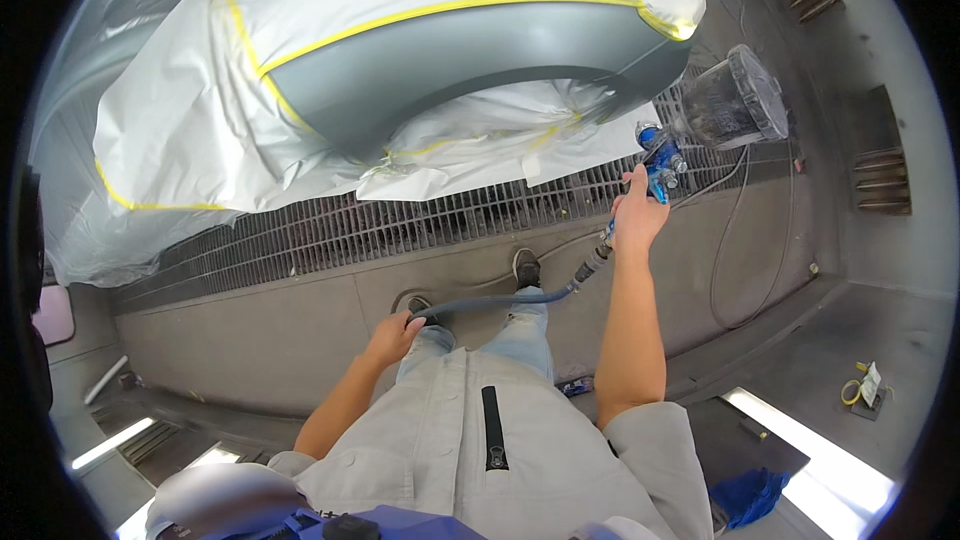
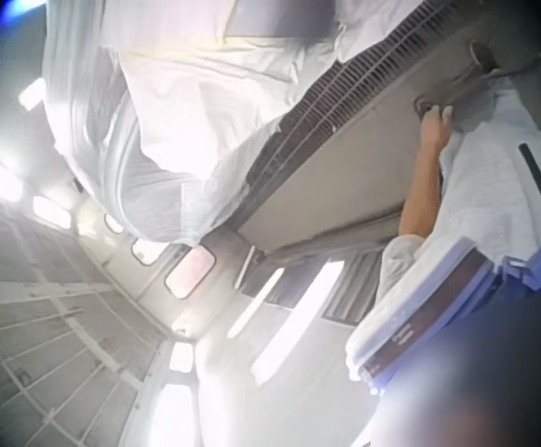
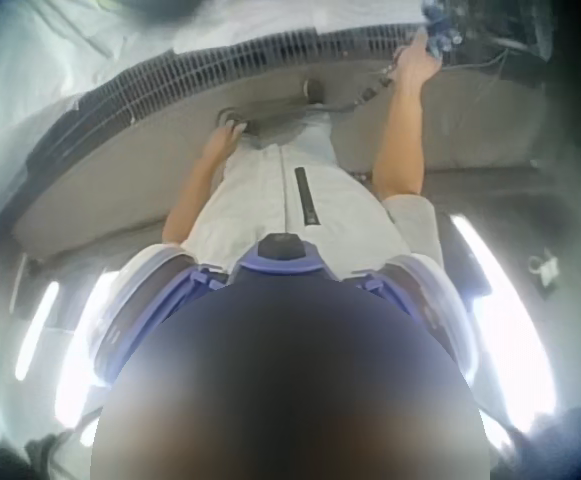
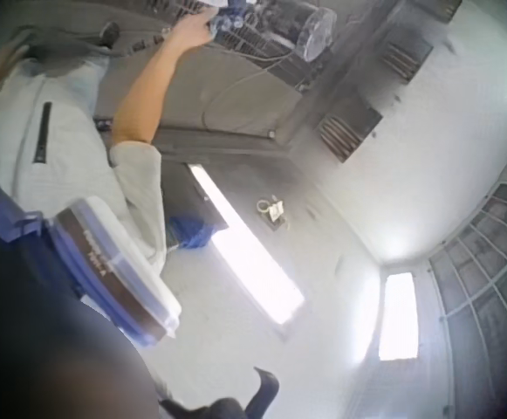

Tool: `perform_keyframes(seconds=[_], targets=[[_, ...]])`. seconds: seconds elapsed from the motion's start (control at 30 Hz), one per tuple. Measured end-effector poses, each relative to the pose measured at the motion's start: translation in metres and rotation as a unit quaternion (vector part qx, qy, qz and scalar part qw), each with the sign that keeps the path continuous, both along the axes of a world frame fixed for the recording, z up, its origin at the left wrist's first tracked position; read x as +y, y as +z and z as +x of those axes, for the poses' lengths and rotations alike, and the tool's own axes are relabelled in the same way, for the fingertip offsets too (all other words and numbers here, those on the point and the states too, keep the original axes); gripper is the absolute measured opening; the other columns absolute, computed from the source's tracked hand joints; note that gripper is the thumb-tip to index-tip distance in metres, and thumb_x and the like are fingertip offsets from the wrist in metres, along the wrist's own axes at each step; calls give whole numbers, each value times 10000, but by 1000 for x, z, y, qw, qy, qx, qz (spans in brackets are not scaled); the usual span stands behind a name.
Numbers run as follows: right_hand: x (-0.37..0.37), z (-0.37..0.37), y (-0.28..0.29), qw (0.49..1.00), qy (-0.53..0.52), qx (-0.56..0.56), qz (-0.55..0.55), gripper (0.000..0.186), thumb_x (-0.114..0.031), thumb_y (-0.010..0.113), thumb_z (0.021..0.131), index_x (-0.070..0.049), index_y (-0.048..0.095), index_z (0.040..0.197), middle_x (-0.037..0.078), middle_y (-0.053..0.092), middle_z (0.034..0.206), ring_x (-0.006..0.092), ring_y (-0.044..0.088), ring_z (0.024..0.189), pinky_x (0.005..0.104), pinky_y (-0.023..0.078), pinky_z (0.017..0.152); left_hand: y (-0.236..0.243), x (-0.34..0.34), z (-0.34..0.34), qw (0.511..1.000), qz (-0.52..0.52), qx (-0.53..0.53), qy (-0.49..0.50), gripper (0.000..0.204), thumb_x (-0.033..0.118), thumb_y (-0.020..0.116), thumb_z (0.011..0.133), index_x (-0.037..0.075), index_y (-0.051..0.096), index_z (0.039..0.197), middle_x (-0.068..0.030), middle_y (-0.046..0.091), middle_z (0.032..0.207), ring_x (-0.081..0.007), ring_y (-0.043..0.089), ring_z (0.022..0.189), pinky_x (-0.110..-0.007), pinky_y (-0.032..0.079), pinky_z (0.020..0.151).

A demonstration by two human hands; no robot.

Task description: The person uses a blue spray gun to apply paint to a car's rear quarter panel and wheel arch. The vehicle is masked with plastic and tape. The person moves around the vehicle, spraying in overlapping passes and occasionally touching the surface to check coverage.

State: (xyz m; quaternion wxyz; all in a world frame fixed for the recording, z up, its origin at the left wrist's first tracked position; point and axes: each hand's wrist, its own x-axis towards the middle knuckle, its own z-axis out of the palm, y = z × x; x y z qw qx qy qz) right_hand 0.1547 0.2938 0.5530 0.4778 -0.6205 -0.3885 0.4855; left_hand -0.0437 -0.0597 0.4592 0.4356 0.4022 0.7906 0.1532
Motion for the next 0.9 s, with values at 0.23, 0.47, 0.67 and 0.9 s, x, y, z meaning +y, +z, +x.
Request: perform_keyframes(seconds=[0.23, 0.47, 0.67, 0.9], targets=[[-94, -119, 35, 987, 159, -24, -20, 208, -213, 564, 895, -21, 577, 815, 56, 605, 728, 102, 447, 403, 251, 350, 363, -9, -94, -67, 999, 6, -10, 33, 420, 417, 487, 888, 11, 550, 799, -234, 580, 818, -410, 543, 808, -469, 424, 688], [-146, -163, 60, 973, 229, 21, -23, 204, -205, 565, 895, -10, 602, 848, 44, 579, 666, 93, 422, 397, 248, 335, 371, -13, -145, -87, 999, 21, -34, 19, 377, 375, 529, 868, 3, 548, 813, -234, 577, 823, -412, 536, 806, -463, 422, 684], [-156, -207, 52, 970, 214, -118, 21, 233, -210, 581, 878, 20, 597, 843, 42, 604, 688, 130, 504, 586, 299, 414, 577, -29, -165, -89, 993, 26, -55, 97, 366, 363, 516, 879, 1, 533, 825, -229, 576, 833, -406, 536, 814, -458, 422, 684], [-205, -253, 29, 859, 499, 98, -57, 246, -277, 565, 900, -43, 619, 844, 5, 605, 731, 71, 435, 451, 224, 352, 417, -37, -213, -103, 997, -42, -22, 58, 384, 374, 524, 871, -5, 543, 812, -233, 580, 836, -411, 535, 820, -467, 425, 703]])
